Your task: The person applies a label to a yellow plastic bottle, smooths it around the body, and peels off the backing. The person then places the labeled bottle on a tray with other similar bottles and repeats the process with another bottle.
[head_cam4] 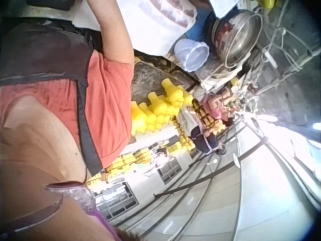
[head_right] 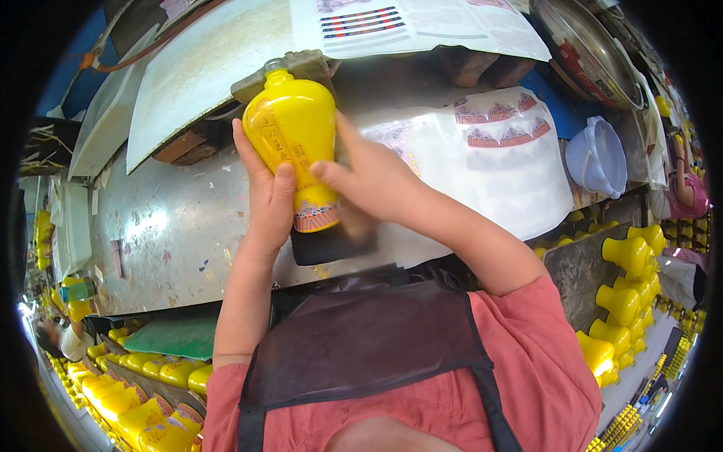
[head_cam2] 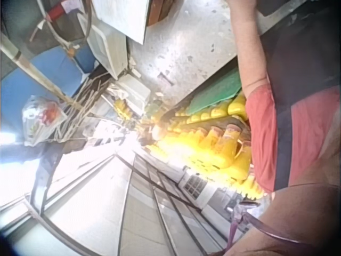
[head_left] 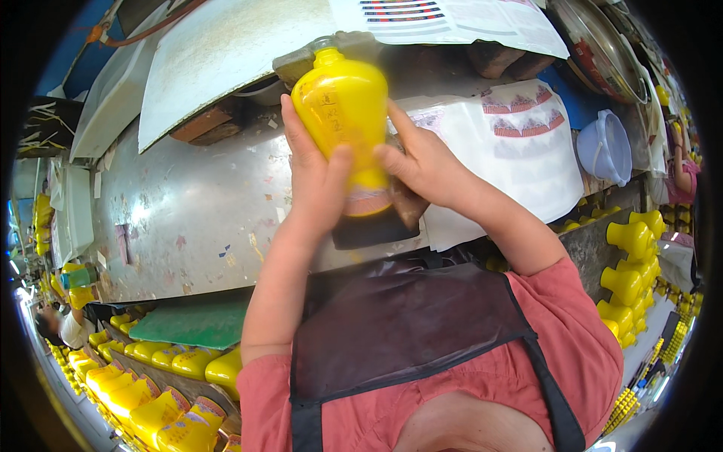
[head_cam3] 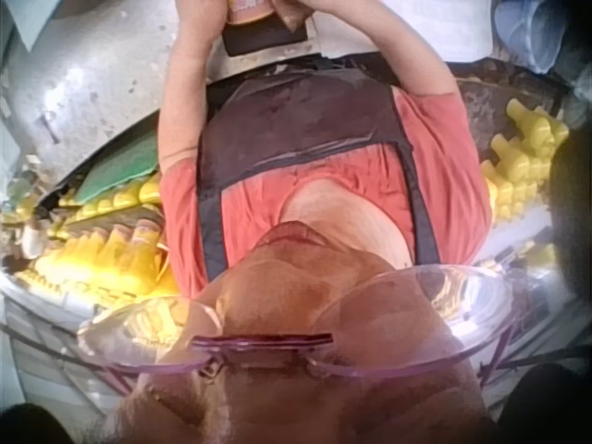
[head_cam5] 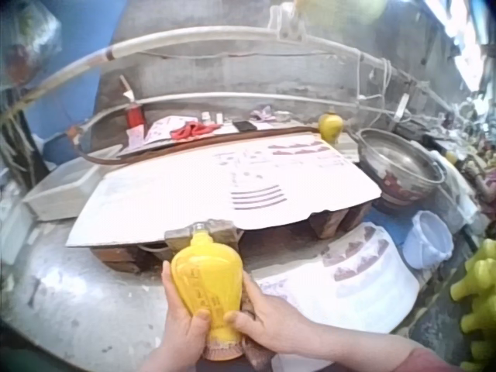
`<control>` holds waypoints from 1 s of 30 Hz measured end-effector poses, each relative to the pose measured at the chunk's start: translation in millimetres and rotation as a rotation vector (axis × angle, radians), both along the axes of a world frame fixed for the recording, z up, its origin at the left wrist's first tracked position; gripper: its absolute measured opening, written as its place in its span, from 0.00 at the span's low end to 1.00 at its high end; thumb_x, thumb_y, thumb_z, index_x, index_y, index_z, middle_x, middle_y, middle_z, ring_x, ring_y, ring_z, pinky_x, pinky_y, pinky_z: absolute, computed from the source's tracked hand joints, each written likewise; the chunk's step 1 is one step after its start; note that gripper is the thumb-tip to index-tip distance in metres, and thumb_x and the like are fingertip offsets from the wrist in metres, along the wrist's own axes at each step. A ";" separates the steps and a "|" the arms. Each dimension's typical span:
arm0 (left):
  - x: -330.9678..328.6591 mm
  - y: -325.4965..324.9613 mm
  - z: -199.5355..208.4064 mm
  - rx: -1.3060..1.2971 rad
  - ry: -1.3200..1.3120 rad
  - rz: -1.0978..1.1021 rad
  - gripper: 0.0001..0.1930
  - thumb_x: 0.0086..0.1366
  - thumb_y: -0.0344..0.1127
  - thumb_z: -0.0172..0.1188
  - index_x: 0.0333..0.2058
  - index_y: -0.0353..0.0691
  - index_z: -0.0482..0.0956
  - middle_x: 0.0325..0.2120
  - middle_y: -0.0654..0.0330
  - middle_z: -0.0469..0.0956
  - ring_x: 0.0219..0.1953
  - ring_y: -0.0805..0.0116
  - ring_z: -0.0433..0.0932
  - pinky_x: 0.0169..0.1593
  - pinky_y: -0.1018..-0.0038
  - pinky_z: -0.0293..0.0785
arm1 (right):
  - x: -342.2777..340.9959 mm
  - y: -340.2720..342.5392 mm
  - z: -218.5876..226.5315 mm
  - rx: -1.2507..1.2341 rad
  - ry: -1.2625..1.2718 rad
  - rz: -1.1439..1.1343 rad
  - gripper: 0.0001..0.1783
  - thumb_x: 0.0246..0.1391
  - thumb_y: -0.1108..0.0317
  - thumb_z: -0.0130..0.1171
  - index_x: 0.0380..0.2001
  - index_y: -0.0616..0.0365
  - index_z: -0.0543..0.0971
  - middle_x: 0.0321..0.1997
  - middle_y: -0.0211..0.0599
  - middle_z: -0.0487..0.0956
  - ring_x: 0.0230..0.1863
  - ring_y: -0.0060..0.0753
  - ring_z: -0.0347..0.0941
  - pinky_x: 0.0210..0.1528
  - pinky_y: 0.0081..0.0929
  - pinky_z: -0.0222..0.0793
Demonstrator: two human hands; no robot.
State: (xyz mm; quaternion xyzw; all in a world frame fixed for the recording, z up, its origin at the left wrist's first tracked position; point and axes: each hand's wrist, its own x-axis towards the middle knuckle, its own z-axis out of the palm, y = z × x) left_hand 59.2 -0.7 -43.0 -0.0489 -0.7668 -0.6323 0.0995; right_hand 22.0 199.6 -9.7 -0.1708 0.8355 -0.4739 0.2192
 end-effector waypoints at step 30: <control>8.7 -3.8 -10.3 -0.018 0.055 0.012 0.49 0.60 0.35 0.60 0.74 0.36 0.40 0.71 0.42 0.49 0.72 0.48 0.56 0.72 0.55 0.57 | -0.9 -2.9 26.2 -0.181 0.710 -0.018 0.18 0.57 0.78 0.65 0.50 0.61 0.77 0.44 0.37 0.81 0.38 0.29 0.81 0.43 0.26 0.78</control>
